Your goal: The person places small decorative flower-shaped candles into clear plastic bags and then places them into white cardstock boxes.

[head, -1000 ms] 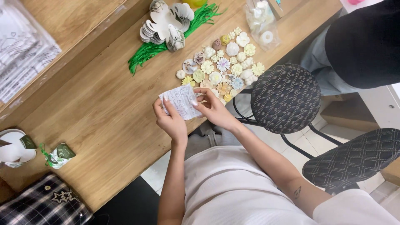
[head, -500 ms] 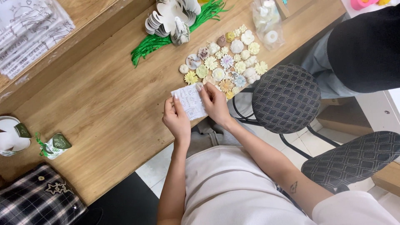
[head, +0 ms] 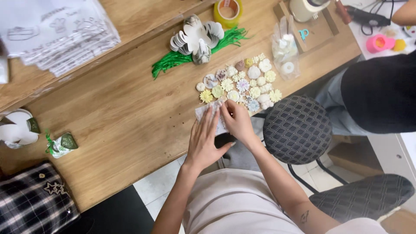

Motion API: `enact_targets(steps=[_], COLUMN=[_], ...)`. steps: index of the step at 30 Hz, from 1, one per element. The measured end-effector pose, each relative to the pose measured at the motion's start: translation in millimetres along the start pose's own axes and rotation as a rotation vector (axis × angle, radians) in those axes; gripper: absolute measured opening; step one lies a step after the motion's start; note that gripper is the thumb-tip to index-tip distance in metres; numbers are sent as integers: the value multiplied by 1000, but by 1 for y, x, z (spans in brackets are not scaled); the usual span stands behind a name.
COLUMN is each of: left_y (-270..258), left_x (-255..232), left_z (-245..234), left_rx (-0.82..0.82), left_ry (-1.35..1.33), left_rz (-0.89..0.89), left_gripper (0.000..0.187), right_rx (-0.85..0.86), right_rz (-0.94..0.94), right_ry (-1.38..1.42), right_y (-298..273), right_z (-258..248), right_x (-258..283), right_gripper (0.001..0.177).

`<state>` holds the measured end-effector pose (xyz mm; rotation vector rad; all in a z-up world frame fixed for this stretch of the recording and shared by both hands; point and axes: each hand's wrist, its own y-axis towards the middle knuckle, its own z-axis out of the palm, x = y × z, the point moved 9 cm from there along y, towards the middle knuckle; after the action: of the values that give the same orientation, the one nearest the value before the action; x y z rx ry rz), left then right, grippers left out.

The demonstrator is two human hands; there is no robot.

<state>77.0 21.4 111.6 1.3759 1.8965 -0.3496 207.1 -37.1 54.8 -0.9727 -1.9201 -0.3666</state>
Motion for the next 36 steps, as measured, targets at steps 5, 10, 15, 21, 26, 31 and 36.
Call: enact_targets(steps=[5, 10, 15, 21, 26, 31, 36], left_y=[-5, -22, -36, -14, -1, 29, 51], left_x=[18, 67, 91, 43, -38, -33, -5], left_z=[0, -20, -44, -110, -218, -235, -227], left_rx=[-148, -182, -626, -550, -736, -775, -803], left_ry=[324, -585, -1338, -1065, -63, 589, 872], left_rz=[-49, -710, -648, -586, -197, -131, -119], left_gripper=[74, 67, 49, 54, 56, 70, 76], right_rx=[161, 301, 165, 36, 103, 38, -423], right_rz=[-108, -246, -1182, -1287, -966, -361, -1256], right_ry=[217, 258, -390, -519, -203, 142, -224], right_y=[0, -13, -63, -57, -15, 31, -29], right_z=[7, -9, -16, -3, -20, -43, -64], right_x=[30, 119, 218, 238, 229, 214, 341], right_gripper=[31, 38, 69, 61, 51, 32, 40])
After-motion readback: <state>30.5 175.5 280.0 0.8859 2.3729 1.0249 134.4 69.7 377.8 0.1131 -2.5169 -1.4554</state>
